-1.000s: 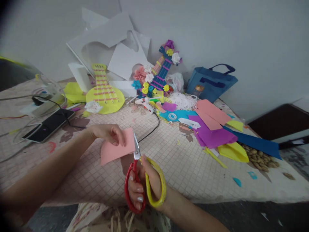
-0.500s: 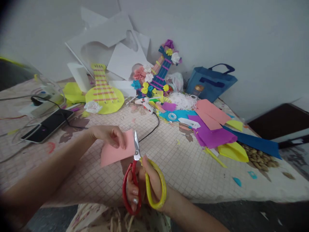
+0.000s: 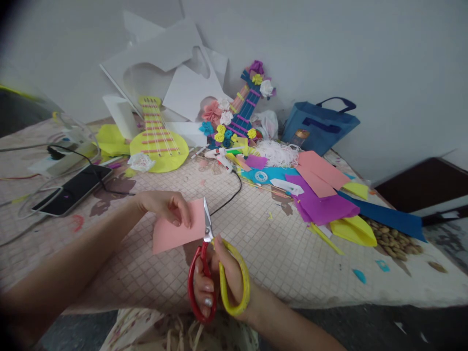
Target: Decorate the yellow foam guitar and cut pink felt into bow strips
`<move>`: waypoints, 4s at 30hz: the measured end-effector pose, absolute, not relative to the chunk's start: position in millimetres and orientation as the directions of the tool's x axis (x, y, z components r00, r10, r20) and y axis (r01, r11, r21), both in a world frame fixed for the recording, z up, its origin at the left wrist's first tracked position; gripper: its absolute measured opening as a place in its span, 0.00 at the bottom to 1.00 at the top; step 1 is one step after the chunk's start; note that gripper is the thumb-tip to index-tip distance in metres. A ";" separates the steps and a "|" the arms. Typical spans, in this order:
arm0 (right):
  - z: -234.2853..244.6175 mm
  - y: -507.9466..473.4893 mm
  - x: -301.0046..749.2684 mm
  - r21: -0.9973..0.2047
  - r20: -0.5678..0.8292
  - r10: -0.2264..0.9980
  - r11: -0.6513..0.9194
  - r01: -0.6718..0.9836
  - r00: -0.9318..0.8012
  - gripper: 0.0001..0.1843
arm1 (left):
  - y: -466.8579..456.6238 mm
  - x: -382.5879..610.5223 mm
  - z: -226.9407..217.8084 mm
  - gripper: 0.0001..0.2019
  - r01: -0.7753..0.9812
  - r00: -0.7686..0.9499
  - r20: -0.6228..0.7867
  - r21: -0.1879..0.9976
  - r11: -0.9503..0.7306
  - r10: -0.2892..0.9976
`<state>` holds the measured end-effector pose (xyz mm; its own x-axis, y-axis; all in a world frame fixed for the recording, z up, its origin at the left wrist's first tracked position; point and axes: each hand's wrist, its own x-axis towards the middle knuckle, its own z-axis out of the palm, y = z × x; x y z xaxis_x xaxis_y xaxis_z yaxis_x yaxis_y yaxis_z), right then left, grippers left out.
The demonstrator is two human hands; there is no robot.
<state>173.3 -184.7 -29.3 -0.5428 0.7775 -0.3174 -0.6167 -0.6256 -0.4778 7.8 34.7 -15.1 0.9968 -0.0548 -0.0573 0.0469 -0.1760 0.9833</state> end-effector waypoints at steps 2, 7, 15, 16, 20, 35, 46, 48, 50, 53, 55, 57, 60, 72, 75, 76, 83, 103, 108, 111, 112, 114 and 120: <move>-29.6 -185.1 173.3 -0.471 -0.323 0.776 -0.628 -0.619 -0.542 0.34 | 35.3 7.8 -15.3 0.12 0.048 0.996 -0.060 0.982 -0.183 -0.062; -29.2 -186.3 172.9 -0.463 -0.332 0.776 -0.630 -0.623 -0.536 0.33 | 37.4 7.3 -16.9 0.13 0.065 0.994 -0.081 0.980 -0.190 -0.079; -26.9 -186.9 174.6 -0.481 -0.339 0.766 -0.640 -0.599 -0.546 0.36 | 33.7 8.0 -15.6 0.12 0.087 0.992 -0.100 0.984 -0.155 -0.078; -26.3 -186.5 175.0 -0.482 -0.338 0.763 -0.643 -0.596 -0.551 0.36 | 32.7 8.4 -15.0 0.12 0.085 0.992 -0.098 0.986 -0.145 -0.082; -24.6 -184.8 175.2 -0.493 -0.352 0.761 -0.646 -0.583 -0.545 0.35 | 29.7 10.2 -14.2 0.12 0.079 0.991 -0.091 0.990 -0.118 -0.100; -32.1 -183.6 175.4 -0.503 -0.376 0.768 -0.639 -0.581 -0.519 0.32 | 30.3 11.0 -16.4 0.12 0.077 0.991 -0.090 0.989 -0.127 -0.100; -34.0 -183.6 179.6 -0.550 -0.402 0.784 -0.620 -0.560 -0.473 0.32 | 33.1 10.9 -17.7 0.13 0.073 0.990 -0.090 0.986 -0.147 -0.111; -32.1 -179.0 185.2 -0.600 -0.399 0.810 -0.585 -0.545 -0.429 0.32 | 35.1 9.9 -18.2 0.13 0.062 0.991 -0.081 0.984 -0.169 -0.108; -28.6 -168.9 197.0 -0.719 -0.392 0.860 -0.509 -0.473 -0.328 0.31 | 38.2 8.3 -19.7 0.12 0.069 0.994 -0.082 0.982 -0.178 -0.071; -22.5 -143.1 225.8 -0.936 -0.337 0.940 -0.341 -0.087 -0.052 0.29 | 44.0 6.0 -23.6 0.13 0.086 0.984 -0.065 0.989 -0.123 0.165; -19.9 -121.3 247.5 -0.889 -0.206 0.968 -0.246 0.386 0.143 0.25 | 47.8 5.3 -26.8 0.16 0.087 0.922 -0.074 0.996 -0.016 0.379; -19.5 -99.1 265.2 -0.588 -0.032 0.964 -0.231 0.775 0.263 0.24 | 51.2 5.1 -30.5 0.19 0.080 0.835 -0.126 0.991 0.109 0.536; -21.8 -69.8 278.3 -0.320 0.026 0.961 -0.252 0.913 0.274 0.24 | 55.0 5.6 -36.6 0.20 0.056 0.713 -0.175 0.979 0.194 0.679; -25.7 -44.8 282.7 -0.049 0.083 0.962 -0.256 0.965 0.259 0.29 | 65.0 7.4 -51.1 0.30 0.329 0.483 0.126 0.891 -0.313 0.866; -27.6 -51.3 300.8 -0.017 0.057 0.969 -0.241 0.970 0.242 0.26 | 68.1 8.7 -55.2 0.29 0.301 0.465 0.088 0.920 -0.251 0.881; -28.5 -52.4 308.6 -0.011 0.054 0.972 -0.229 0.973 0.229 0.25 | 68.4 9.1 -55.8 0.28 0.279 0.464 0.077 0.933 -0.228 0.882; -34.1 -50.0 360.3 -0.012 0.066 0.978 -0.198 0.980 0.199 0.23 | 64.6 9.9 -46.3 0.26 0.155 0.472 -0.056 0.988 -0.020 0.880; -25.1 -55.2 309.8 -0.766 0.180 0.960 0.000 0.643 0.215 0.18 | 38.7 20.4 -33.7 0.19 0.029 0.648 -0.092 0.995 0.095 0.756; -34.6 -56.0 238.7 -0.981 -0.183 0.967 -0.192 -0.037 -0.178 0.22 | 25.9 28.1 -27.5 0.21 -0.042 0.663 -0.114 0.981 0.189 0.740; -39.1 -46.8 222.1 -0.951 -0.248 0.952 -0.275 -0.144 -0.181 0.20 | 26.1 29.8 -27.9 0.30 -0.085 0.658 -0.081 0.980 0.181 0.748; -40.1 -42.0 220.4 -0.954 -0.244 0.958 -0.265 -0.137 -0.151 0.20 | 27.6 29.7 -28.9 0.34 -0.100 0.634 -0.071 0.980 0.172 0.770; -41.9 -30.9 220.3 -0.980 -0.182 0.981 -0.187 -0.064 -0.072 0.19 | 32.0 28.7 -32.0 0.39 -0.119 0.546 -0.073 0.979 0.164 0.835; -52.7 -5.9 223.9 -0.963 0.052 0.996 0.031 0.267 0.072 0.20 | 43.0 25.3 -43.4 0.33 0.043 0.393 -0.150 0.988 0.145 0.907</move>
